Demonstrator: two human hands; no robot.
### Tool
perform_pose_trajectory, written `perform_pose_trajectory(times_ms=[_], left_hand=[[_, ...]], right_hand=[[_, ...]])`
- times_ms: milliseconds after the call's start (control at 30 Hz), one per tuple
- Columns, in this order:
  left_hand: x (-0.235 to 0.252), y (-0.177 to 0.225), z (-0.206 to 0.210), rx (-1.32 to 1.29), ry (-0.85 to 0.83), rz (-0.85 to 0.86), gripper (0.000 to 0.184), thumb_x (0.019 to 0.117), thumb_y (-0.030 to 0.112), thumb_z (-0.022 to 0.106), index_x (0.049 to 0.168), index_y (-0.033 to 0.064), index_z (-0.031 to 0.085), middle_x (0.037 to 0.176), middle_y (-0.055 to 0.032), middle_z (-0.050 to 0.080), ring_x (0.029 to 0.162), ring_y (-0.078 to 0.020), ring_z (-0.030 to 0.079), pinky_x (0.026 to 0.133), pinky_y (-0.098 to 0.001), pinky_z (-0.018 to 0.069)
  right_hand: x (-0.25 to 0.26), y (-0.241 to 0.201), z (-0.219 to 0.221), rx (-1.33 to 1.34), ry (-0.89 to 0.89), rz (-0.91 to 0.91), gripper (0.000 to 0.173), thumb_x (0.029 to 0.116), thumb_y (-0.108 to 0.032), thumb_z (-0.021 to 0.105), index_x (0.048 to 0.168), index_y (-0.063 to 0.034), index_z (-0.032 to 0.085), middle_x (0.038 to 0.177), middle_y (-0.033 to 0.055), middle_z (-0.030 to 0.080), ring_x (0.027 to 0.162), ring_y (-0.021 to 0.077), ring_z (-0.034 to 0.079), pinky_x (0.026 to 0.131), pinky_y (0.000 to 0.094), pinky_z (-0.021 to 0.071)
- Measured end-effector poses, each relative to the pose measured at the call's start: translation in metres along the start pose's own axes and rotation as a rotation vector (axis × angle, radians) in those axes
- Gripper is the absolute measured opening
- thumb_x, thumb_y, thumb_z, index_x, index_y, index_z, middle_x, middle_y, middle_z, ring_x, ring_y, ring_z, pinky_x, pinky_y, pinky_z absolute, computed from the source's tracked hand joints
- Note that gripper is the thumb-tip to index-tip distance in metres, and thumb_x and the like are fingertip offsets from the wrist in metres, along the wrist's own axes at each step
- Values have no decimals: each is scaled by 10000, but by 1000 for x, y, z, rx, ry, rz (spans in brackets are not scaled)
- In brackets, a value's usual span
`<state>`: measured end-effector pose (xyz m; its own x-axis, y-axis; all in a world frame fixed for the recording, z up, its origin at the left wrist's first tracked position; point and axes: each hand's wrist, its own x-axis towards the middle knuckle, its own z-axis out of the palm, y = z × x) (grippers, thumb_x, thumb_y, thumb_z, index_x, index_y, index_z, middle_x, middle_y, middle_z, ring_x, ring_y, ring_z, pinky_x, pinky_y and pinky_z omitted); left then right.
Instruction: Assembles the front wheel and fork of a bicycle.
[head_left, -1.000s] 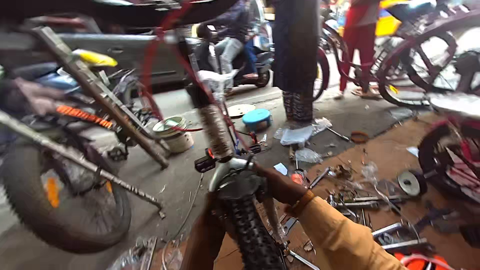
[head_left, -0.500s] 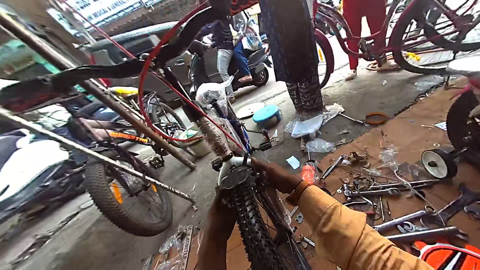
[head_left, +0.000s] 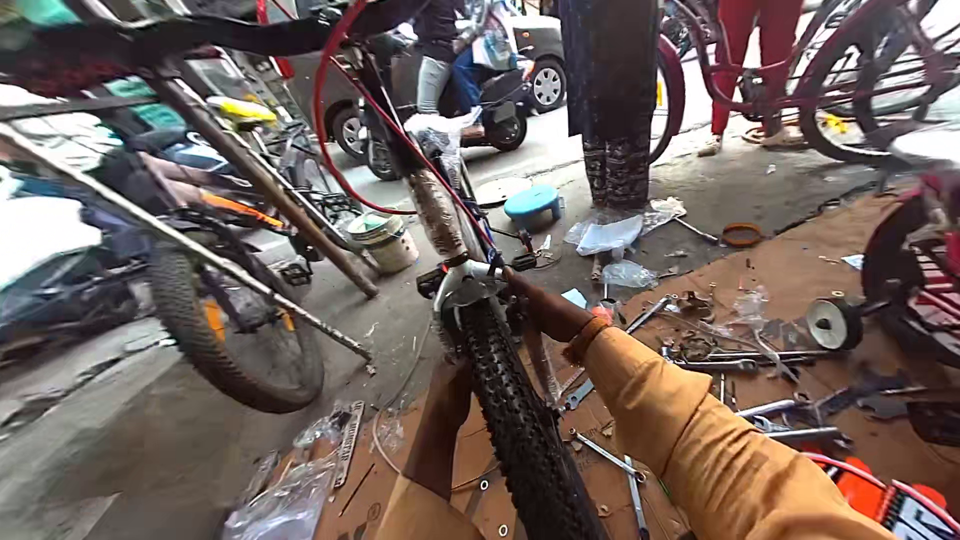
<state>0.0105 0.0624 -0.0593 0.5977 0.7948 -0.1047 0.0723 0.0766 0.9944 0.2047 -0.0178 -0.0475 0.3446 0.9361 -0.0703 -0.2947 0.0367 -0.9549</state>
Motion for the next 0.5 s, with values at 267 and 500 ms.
perform_pose_trajectory(times_ms=[267, 500], left_hand=[[-6, 11, 1, -94, -35, -73, 227, 1089, 118, 373, 1283, 83, 487, 970, 6, 619, 825, -36, 626, 746, -262, 563], [-6, 16, 3, -131, -126, -18, 197, 1100, 190, 317, 1157, 161, 502, 873, 63, 595, 751, 14, 606, 674, -185, 537]], right_hand=[[-59, 17, -73, -592, 186, 59, 505, 1060, -436, 537, 1316, -5, 593, 1117, 186, 689, 962, 274, 679, 848, 478, 549], [-123, 155, -142, -846, 408, 631, 413, 1005, -370, 601, 1109, 21, 687, 986, 222, 703, 852, 360, 703, 804, 584, 562]])
